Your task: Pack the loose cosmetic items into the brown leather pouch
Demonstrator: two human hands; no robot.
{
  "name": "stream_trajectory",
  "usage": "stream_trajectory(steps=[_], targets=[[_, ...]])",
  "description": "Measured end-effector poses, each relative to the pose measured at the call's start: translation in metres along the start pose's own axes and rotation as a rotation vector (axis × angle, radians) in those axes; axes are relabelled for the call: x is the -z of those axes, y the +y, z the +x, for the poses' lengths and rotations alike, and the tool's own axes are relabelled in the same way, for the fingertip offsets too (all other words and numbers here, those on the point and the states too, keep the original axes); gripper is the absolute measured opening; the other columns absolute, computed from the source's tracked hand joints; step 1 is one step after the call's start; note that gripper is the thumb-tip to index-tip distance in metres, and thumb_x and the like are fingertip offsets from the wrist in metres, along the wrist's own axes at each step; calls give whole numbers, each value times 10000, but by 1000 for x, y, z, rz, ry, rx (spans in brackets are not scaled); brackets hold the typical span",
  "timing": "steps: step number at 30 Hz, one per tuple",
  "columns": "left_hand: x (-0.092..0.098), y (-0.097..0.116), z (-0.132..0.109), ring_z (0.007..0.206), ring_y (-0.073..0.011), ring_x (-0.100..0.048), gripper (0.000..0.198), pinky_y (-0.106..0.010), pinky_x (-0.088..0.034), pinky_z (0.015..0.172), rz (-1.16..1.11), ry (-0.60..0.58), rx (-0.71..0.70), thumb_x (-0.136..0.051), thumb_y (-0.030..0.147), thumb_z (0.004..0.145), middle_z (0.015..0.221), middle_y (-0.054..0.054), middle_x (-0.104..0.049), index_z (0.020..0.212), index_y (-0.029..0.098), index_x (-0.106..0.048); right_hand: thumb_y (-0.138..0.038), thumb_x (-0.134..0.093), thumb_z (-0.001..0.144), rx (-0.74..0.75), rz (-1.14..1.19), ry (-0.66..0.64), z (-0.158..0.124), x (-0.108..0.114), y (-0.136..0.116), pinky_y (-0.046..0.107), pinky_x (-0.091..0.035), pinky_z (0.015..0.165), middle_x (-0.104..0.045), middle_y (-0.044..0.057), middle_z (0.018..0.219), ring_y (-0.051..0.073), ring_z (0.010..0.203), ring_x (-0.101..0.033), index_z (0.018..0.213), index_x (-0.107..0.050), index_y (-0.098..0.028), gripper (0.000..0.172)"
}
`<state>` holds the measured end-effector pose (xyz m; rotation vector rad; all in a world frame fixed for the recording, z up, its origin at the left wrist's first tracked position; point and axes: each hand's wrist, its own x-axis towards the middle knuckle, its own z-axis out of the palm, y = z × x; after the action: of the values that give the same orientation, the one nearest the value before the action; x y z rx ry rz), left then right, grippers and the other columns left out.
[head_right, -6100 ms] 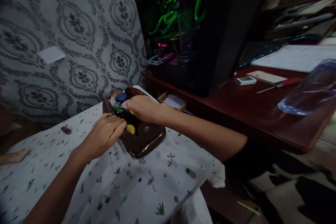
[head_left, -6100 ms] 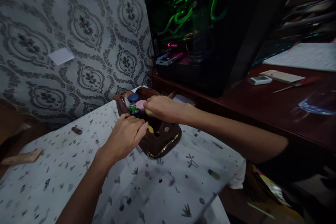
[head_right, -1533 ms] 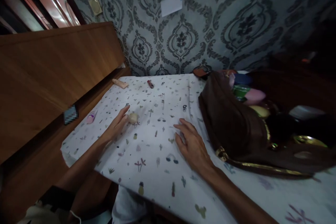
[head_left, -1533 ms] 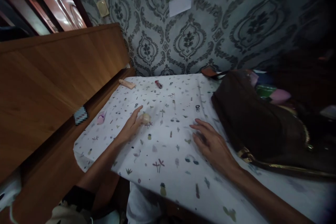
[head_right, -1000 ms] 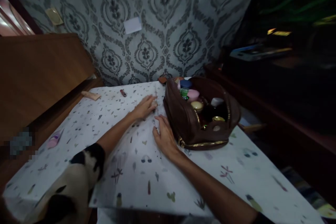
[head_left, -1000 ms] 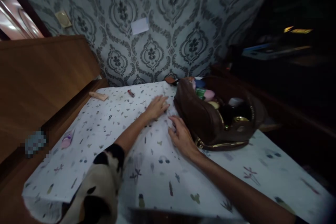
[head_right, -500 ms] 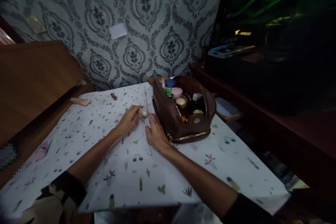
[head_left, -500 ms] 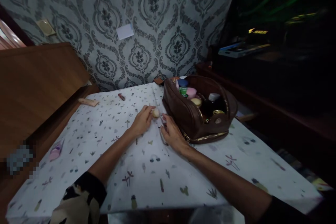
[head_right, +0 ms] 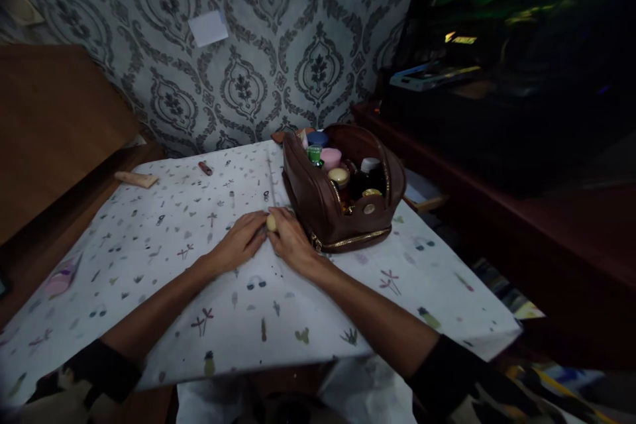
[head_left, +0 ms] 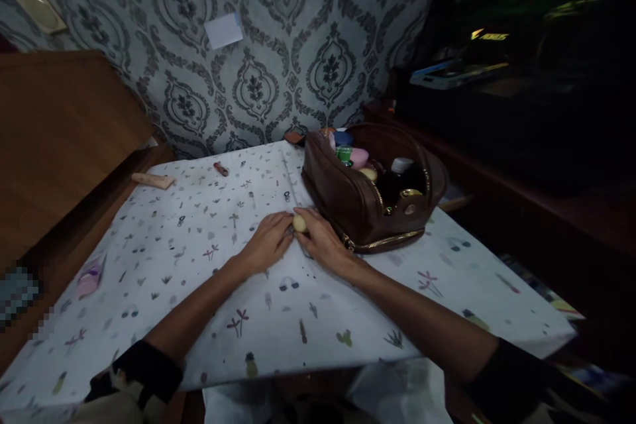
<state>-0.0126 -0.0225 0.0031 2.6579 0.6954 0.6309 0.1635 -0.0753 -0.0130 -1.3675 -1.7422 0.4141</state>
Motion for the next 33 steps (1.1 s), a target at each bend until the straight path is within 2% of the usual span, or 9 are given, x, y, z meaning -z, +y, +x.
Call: stream_trajectory(steps=[9, 14, 17, 20, 23, 25, 27, 29, 33], targets=[[13, 20, -7, 1066, -224, -637, 320, -374, -523, 964, -385, 143, 153, -414, 367, 1010, 1166, -90, -671, 1218, 203, -594, -372, -480, 948, -106, 113, -88, -6, 13, -27, 350, -479, 771, -603, 39, 874, 208, 820, -595, 1059, -501, -199, 206], [2, 34, -11, 1336, -259, -493, 426, -458, -412, 1146, -215, 247, 44, -405, 375, 1025, 1415, -128, -529, 1428, 239, -434, -586, -352, 984, -236, 304, -53, -7, 10, -44, 348, -451, 763, -549, 14, 803, 192, 764, -546, 933, -468, -226, 382], [-8, 36, -13, 1399, -276, -446, 526, -489, -414, 1149, -140, 295, 1, -428, 375, 1016, 1508, -142, -449, 1514, 255, -305, -806, -277, 901, -367, 654, -134, -5, 2, -50, 298, -419, 584, -487, -3, 696, 160, 637, -475, 805, -464, -230, 614], [-14, 35, -14, 1333, -285, -528, 533, -485, -477, 1084, -143, 324, -7, -462, 401, 998, 1465, -153, -512, 1491, 237, -342, -935, -296, 783, -526, 898, -190, -5, -3, -52, 241, -305, 448, -402, -38, 589, 111, 519, -373, 733, -446, -223, 729], [-15, 35, -13, 1251, -284, -604, 472, -469, -518, 1034, -185, 344, 34, -491, 447, 975, 1380, -128, -608, 1398, 239, -475, -990, -273, 714, -526, 932, -210, -8, -4, -51, 226, -256, 405, -384, -44, 528, 90, 464, -344, 655, -431, -215, 794], [-13, 40, -12, 1157, -280, -660, 432, -443, -556, 967, -242, 357, 111, -497, 496, 958, 1296, -105, -669, 1304, 247, -565, -1001, -203, 707, -462, 905, -210, -10, -3, -52, 236, -270, 401, -379, -38, 489, 94, 441, -356, 603, -415, -216, 819], [-11, 49, -8, 870, -246, -725, 439, -381, -603, 755, -338, 331, 228, -477, 547, 951, 1115, -82, -739, 1233, 241, -617, -990, -149, 724, -406, 853, -165, -13, -1, -54, 251, -314, 422, -388, -30, 485, 107, 450, -390, 593, -408, -220, 823], [-9, 61, -3, 577, -185, -644, 469, -317, -549, 547, -443, 303, 349, -447, 575, 956, 931, -47, -754, 1204, 226, -640, -961, -129, 764, -378, 800, -99, -14, 2, -56, 278, -395, 487, -429, -17, 531, 134, 506, -455, 639, -435, -222, 810], [-8, 76, 12, 735, -189, -664, 468, -302, -559, 661, -577, 363, 445, -459, 578, 954, 1029, -66, -737, 1102, 194, -683, -838, -124, 896, -320, 686, 50, -17, 10, -62, 372, -508, 865, -618, 77, 808, 230, 891, -629, 870, -584, -200, 786]])
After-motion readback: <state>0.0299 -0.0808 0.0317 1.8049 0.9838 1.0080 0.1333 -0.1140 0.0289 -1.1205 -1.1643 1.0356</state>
